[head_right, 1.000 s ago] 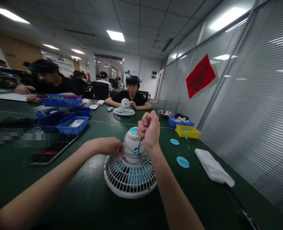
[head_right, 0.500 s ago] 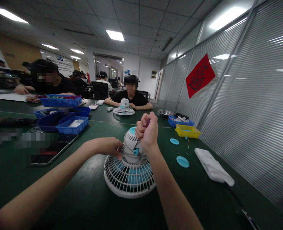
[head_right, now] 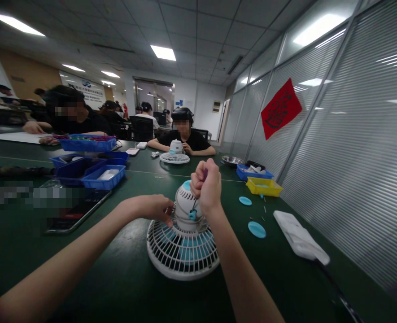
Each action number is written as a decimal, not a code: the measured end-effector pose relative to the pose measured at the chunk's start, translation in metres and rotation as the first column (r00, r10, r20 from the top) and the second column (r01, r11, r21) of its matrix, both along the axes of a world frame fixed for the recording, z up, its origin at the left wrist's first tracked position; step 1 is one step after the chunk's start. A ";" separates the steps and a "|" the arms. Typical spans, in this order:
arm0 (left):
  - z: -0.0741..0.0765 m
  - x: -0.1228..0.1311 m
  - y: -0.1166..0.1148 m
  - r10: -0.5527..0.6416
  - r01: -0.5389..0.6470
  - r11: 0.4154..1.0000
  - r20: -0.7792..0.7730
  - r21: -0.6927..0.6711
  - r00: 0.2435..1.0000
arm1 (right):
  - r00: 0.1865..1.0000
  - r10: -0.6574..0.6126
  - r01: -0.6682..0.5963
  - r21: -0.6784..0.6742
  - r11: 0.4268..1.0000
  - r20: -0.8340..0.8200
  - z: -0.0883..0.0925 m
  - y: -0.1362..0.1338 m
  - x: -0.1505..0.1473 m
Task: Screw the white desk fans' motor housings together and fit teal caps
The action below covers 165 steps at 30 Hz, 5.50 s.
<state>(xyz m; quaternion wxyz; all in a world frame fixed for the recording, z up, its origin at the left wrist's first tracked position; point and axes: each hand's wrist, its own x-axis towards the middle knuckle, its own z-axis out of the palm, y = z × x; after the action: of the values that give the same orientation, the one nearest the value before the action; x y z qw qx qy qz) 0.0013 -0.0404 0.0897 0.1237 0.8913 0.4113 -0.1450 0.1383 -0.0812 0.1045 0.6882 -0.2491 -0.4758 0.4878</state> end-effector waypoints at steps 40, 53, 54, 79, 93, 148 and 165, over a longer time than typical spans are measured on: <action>-0.010 -0.005 0.015 -0.077 0.081 0.997 0.122 -0.022 0.990 | -0.403 -0.401 -0.415 0.226 0.881 0.823 -0.097 -0.094 0.009; 0.014 -0.014 0.006 -0.185 0.061 0.949 0.389 0.309 0.902 | -0.375 -0.050 0.529 0.258 0.808 0.926 -0.103 0.039 0.028; 0.013 -0.015 0.007 -0.177 0.062 0.955 0.386 0.292 0.906 | -0.360 0.007 0.609 0.229 0.760 0.933 -0.107 0.045 0.029; -0.108 -0.004 0.052 0.135 -0.250 0.878 0.290 0.408 0.947 | -0.269 -0.008 0.407 0.121 0.905 0.963 -0.112 0.037 0.037; -0.116 -0.002 0.055 0.145 -0.286 0.841 0.320 0.458 0.936 | -0.294 0.003 0.410 0.123 0.904 0.956 -0.115 0.040 0.037; -0.117 0.003 0.047 -0.066 -0.255 0.710 0.423 0.656 0.904 | -0.410 -0.007 0.411 0.192 0.891 0.912 -0.112 0.040 0.035; -0.113 0.005 0.044 -0.067 -0.219 0.752 0.403 0.622 0.913 | -0.404 -0.016 0.411 0.197 0.890 0.915 -0.114 0.042 0.036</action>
<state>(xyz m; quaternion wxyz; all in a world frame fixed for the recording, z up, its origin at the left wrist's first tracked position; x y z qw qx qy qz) 0.0066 0.0034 -0.0228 -0.1085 0.8699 0.4381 0.1991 0.1747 -0.0395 -0.0095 0.0469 -0.7082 -0.7041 -0.0230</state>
